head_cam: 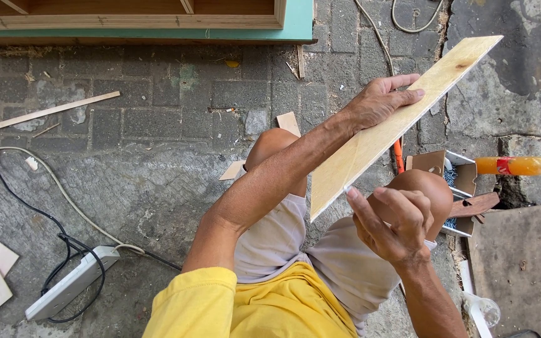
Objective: The person is performing final fitting of wooden trim and sanding the surfaces of a wooden cabinet.
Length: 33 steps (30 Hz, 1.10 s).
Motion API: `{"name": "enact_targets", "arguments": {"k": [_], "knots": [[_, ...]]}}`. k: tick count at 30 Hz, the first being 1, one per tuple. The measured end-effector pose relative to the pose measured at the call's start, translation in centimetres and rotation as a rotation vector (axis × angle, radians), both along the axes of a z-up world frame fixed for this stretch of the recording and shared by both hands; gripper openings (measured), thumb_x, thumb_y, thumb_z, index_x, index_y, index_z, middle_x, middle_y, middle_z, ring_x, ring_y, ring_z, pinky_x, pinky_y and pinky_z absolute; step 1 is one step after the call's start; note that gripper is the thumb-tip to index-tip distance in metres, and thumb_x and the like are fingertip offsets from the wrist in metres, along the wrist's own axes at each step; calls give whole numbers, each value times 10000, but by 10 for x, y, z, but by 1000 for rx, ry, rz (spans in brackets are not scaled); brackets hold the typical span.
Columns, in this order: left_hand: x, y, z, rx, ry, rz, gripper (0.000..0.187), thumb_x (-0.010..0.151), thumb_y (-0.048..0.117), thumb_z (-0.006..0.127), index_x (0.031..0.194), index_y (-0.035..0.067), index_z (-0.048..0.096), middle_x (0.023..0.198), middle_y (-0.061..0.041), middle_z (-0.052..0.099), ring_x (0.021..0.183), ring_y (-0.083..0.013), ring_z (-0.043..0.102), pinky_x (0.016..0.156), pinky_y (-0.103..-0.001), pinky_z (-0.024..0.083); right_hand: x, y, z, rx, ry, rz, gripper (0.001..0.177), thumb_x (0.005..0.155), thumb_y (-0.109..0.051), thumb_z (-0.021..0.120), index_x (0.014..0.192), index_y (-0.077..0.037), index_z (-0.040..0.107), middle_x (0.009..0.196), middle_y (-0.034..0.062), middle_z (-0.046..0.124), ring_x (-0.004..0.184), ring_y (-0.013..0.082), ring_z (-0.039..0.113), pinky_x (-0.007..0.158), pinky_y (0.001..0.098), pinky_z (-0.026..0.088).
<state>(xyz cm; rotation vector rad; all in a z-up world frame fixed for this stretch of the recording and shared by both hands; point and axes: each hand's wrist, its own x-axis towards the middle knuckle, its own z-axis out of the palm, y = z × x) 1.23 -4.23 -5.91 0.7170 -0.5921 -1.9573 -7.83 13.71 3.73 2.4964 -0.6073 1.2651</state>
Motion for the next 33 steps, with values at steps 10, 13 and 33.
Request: {"name": "enact_targets", "arguments": {"k": [10, 13, 33], "knots": [[-1, -3, -4, -17, -26, -34, 641, 852, 108, 824, 1429, 19, 559, 924, -235, 744, 656, -286, 765, 582, -344, 665, 10, 0, -5, 217, -128, -8, 325, 874, 20, 660, 1137, -63, 833, 1101, 210, 634, 660, 206, 505, 590, 376, 486], [0, -2, -3, -13, -19, -26, 641, 853, 105, 830, 1430, 30, 562, 907, -236, 747, 652, -301, 769, 579, -352, 669, 10, 5, -4, 433, -225, 129, 325, 867, 10, 643, 1117, -98, 821, 1124, 150, 605, 691, 151, 480, 595, 301, 463], [6, 4, 2, -22, -17, -25, 593, 881, 130, 814, 1424, 62, 583, 985, -219, 761, 700, -245, 773, 619, -301, 670, -6, -10, -26, 158, -142, -10, 303, 838, 33, 649, 1074, -38, 825, 1177, 246, 617, 639, 190, 553, 685, 372, 481]]}}
